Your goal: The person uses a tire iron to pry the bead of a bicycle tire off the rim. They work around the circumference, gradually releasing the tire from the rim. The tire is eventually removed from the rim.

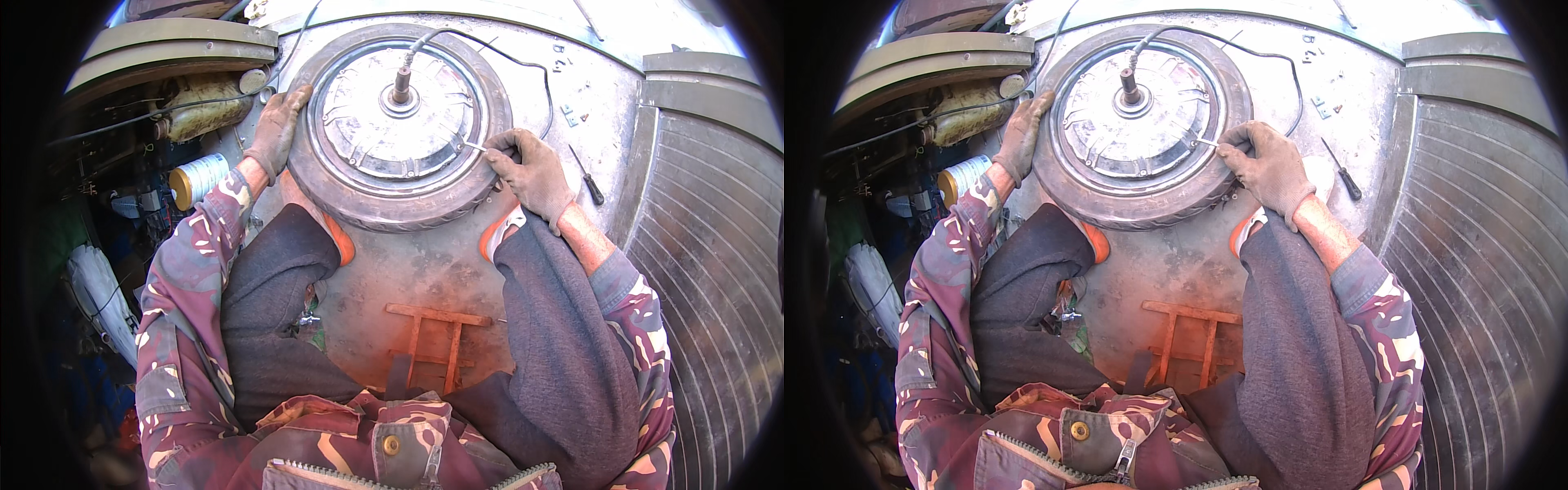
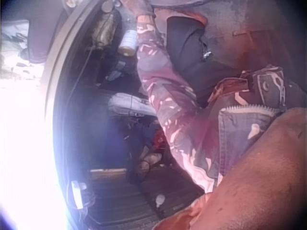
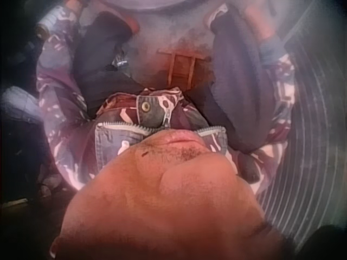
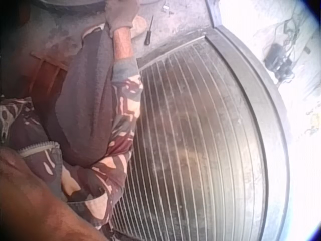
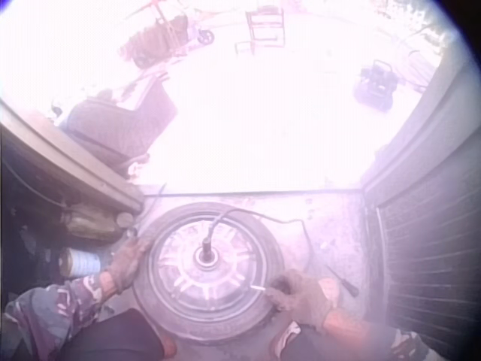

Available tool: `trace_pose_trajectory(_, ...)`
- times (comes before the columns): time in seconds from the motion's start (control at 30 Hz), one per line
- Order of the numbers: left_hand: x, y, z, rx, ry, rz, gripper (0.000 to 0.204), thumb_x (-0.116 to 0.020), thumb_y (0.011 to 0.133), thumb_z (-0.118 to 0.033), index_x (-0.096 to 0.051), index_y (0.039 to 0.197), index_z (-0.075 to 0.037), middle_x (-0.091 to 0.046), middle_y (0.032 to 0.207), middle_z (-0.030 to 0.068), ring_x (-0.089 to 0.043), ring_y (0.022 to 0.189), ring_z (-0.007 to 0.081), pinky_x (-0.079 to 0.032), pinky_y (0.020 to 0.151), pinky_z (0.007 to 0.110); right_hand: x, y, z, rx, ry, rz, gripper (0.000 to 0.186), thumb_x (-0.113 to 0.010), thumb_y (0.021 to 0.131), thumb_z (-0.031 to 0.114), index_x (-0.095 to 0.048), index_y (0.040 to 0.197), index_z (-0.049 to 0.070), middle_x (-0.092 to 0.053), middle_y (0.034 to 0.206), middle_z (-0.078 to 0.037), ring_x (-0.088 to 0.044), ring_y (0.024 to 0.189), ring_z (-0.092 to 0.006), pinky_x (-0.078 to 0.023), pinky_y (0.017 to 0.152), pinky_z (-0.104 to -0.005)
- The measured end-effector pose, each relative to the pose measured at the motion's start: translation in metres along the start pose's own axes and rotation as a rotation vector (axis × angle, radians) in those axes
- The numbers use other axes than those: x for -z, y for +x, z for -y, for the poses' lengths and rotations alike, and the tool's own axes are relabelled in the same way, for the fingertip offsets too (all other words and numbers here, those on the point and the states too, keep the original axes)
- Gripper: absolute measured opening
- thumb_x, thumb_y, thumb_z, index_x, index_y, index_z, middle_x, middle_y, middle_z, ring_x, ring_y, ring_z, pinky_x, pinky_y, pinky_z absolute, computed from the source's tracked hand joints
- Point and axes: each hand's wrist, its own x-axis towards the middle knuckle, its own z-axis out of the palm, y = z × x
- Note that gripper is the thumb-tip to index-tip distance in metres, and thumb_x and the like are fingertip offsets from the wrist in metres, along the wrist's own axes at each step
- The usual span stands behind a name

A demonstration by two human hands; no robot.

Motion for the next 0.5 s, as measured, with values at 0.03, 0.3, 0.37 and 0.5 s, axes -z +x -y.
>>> trace_pose_trajectory(0.03, 0.0003, 0.0002, 0.0007, 0.006, 0.008, -0.004, 0.081, -0.073, 0.097, -0.063, -0.062, 0.132, 0.01, -0.068, 0.122, 0.0196, -0.067, 0.109, 0.0228, -0.056, 0.095, 0.035, 0.0002, -0.0002, 0.0002, 0.0, 0.0, -0.002, 0.037, -0.075, 0.101, 0.036, -0.075, 0.117, 0.003, -0.076, 0.111, -0.014, -0.077, 0.101, -0.0251, -0.061, 0.091, -0.0382)
trace_pose_trajectory(0.3, 0.0036, 0.0021, 0.0025, -0.052, 0.111, 0.003, 0.078, -0.069, 0.099, -0.063, -0.065, 0.131, 0.009, -0.068, 0.121, 0.0189, -0.066, 0.11, 0.0231, -0.053, 0.097, 0.035, -0.0001, -0.0002, 0.0007, 0.007, 0.014, -0.002, 0.037, -0.075, 0.101, 0.035, -0.076, 0.116, 0.002, -0.076, 0.11, -0.015, -0.077, 0.101, -0.0255, -0.061, 0.091, -0.0376)
trace_pose_trajectory(0.37, 0.0033, 0.0016, 0.0028, -0.06, 0.097, 0.009, 0.078, -0.069, 0.1, -0.063, -0.065, 0.132, 0.009, -0.068, 0.121, 0.0189, -0.066, 0.11, 0.0233, -0.053, 0.098, 0.035, 0.0, -0.0001, 0.0006, 0.001, 0.016, -0.002, 0.037, -0.075, 0.101, 0.035, -0.076, 0.116, 0.002, -0.076, 0.111, -0.015, -0.077, 0.1, -0.0255, -0.061, 0.091, -0.0377)
trace_pose_trajectory(0.5, 0.0022, 0.0009, 0.0016, -0.041, 0.063, 0.003, 0.077, -0.07, 0.1, -0.061, -0.064, 0.132, 0.008, -0.068, 0.123, 0.0189, -0.066, 0.111, 0.0228, -0.054, 0.098, 0.035, 0.0005, 0.0, 0.0001, 0.003, 0.023, 0.006, 0.037, -0.075, 0.101, 0.036, -0.075, 0.117, 0.002, -0.076, 0.111, -0.015, -0.077, 0.101, -0.0256, -0.061, 0.091, -0.0379)
